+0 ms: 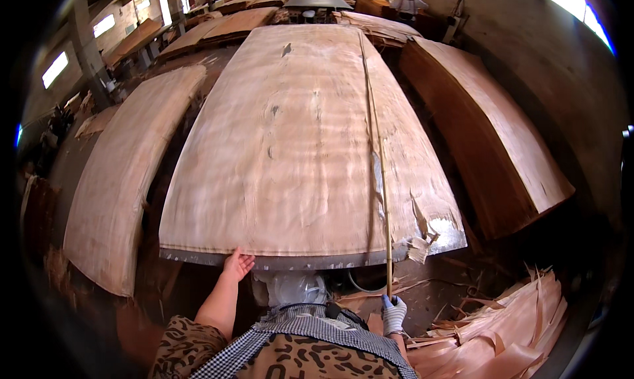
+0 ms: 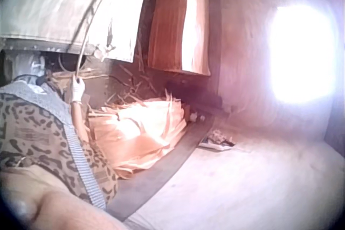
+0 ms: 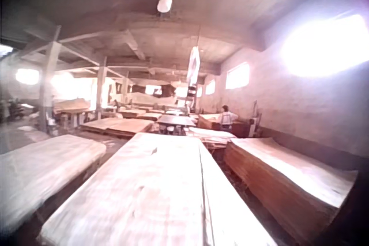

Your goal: The person tapes together thin wood veneers, using a knife to trim edges and tape while handling several large sheets on workbenches in a workshop.

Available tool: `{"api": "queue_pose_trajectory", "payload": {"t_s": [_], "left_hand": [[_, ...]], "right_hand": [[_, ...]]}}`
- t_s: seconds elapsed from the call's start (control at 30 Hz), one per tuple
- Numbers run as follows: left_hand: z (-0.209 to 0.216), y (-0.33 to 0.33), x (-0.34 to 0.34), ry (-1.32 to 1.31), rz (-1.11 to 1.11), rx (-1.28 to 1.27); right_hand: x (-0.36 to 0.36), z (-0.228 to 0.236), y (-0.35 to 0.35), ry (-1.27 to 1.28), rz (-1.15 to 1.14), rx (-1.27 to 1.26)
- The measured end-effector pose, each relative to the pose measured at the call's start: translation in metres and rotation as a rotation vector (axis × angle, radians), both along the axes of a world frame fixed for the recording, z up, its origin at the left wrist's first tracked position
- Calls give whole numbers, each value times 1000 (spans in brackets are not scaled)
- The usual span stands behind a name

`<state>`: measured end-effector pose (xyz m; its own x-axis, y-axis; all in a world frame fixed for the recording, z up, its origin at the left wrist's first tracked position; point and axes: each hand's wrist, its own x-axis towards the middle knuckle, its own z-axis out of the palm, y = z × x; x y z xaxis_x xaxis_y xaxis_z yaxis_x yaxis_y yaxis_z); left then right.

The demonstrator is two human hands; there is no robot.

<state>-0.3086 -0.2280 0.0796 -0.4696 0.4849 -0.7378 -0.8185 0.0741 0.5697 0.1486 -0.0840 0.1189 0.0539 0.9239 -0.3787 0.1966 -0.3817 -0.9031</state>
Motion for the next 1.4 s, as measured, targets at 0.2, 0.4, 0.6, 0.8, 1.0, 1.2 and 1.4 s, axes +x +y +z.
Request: {"api": "queue_pose_trajectory", "payload": {"t_s": [0.2, 0.4, 0.6, 0.8, 1.0, 1.2, 1.4], "left_hand": [[-6, -27, -22, 83, 211, -72], [6, -17, -19, 164, 115, -219], [7, -17, -21, 167, 43, -261], [5, -24, -24, 207, -1, -228], [17, -20, -14, 286, -51, -292], [20, -23, -16, 310, -37, -311], [19, -20, -17, 289, -54, -295]], "right_hand": [[-15, 22, 0, -30, 56, -78], [-34, 22, -3, -15, 126, -67], [-57, 37, 0, -19, 201, -176], [-63, 33, -10, -65, 223, -155], [-61, 35, -20, -38, 195, -190], [-63, 32, -22, -59, 199, -170], [-58, 31, -29, -101, 181, -150]]}}
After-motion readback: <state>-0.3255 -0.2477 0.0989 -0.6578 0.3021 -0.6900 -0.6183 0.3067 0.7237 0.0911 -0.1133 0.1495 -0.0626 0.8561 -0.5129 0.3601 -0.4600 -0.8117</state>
